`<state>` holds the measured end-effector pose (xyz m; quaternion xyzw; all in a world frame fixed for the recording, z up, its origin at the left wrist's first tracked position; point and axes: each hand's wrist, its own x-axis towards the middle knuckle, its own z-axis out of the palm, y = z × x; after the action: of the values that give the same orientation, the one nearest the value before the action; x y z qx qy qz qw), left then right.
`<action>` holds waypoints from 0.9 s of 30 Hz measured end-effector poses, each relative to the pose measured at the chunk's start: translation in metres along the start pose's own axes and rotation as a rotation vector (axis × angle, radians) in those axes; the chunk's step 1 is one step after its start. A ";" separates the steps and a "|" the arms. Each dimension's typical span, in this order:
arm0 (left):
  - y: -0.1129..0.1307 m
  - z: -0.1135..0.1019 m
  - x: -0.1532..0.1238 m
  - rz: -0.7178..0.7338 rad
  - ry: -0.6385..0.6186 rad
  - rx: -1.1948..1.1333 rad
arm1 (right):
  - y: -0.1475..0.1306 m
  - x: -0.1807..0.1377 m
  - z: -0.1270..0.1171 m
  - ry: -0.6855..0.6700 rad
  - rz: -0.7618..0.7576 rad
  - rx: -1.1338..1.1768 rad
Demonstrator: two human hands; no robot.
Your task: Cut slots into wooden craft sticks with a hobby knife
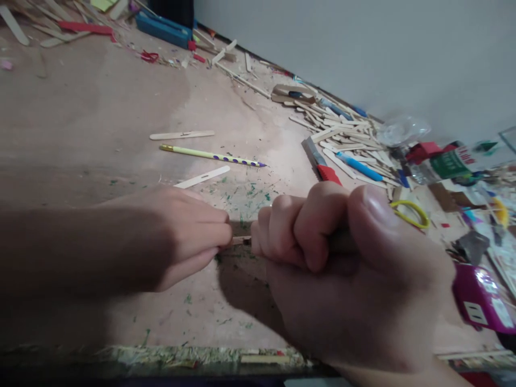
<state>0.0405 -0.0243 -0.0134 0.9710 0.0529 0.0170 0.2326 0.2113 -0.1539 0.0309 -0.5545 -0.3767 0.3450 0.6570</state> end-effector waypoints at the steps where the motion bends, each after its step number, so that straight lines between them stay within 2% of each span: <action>1: -0.002 0.003 0.000 0.024 0.032 0.002 | -0.001 0.000 0.001 -0.013 -0.004 -0.004; 4: -0.007 0.011 0.000 0.063 0.098 0.017 | -0.001 0.001 -0.001 -0.062 -0.009 -0.019; 10: -0.006 0.009 0.003 0.013 0.014 0.016 | 0.002 0.001 -0.004 -0.106 -0.044 -0.010; 15: -0.009 0.012 0.001 0.052 0.081 -0.005 | 0.005 -0.001 -0.004 -0.075 -0.085 -0.007; 27: -0.004 0.004 0.007 -0.028 -0.032 0.030 | 0.006 0.001 -0.008 -0.116 -0.041 0.066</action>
<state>0.0472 -0.0218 -0.0186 0.9736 0.0630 -0.0026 0.2193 0.2184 -0.1561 0.0241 -0.5036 -0.4139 0.3753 0.6590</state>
